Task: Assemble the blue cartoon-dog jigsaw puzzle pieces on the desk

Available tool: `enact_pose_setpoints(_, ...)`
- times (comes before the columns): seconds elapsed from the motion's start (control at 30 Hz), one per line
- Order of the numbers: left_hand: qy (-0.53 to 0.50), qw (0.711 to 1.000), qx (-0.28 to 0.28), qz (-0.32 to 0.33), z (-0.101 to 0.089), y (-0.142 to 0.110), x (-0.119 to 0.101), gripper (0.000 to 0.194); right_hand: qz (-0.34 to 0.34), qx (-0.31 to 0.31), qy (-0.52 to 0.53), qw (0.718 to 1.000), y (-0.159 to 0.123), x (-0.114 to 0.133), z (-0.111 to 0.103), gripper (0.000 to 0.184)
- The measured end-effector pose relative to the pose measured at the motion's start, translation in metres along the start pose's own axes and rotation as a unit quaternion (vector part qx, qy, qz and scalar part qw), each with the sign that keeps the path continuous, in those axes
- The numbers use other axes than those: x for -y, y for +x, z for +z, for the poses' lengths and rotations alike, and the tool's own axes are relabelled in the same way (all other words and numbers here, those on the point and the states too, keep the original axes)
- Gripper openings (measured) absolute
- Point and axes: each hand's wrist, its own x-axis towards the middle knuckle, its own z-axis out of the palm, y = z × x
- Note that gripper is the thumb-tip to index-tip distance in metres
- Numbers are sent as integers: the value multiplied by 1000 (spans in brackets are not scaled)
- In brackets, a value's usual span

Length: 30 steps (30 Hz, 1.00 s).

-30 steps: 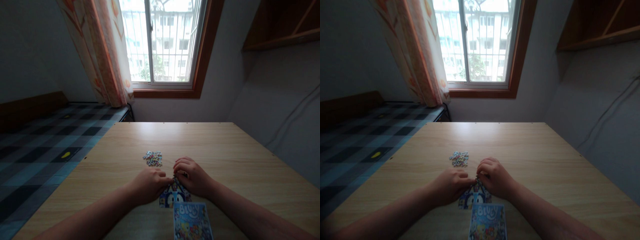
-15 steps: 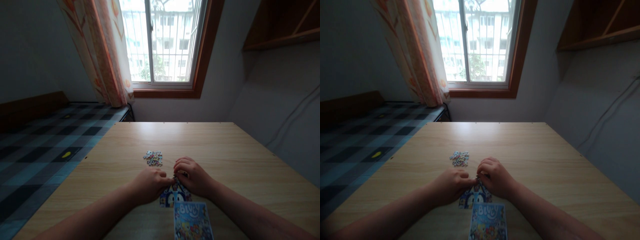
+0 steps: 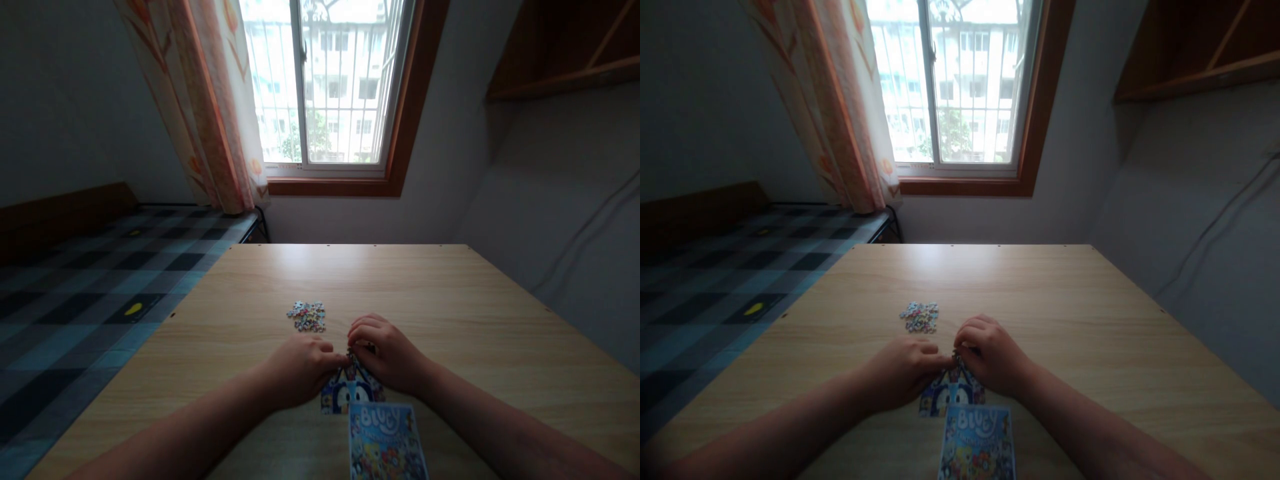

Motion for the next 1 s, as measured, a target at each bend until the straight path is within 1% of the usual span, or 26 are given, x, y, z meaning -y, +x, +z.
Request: enact_pose_setpoints(1.0,-17,1000,0,-8,0,0,0,26,9,7,-10,1000,0,0,-1,15)
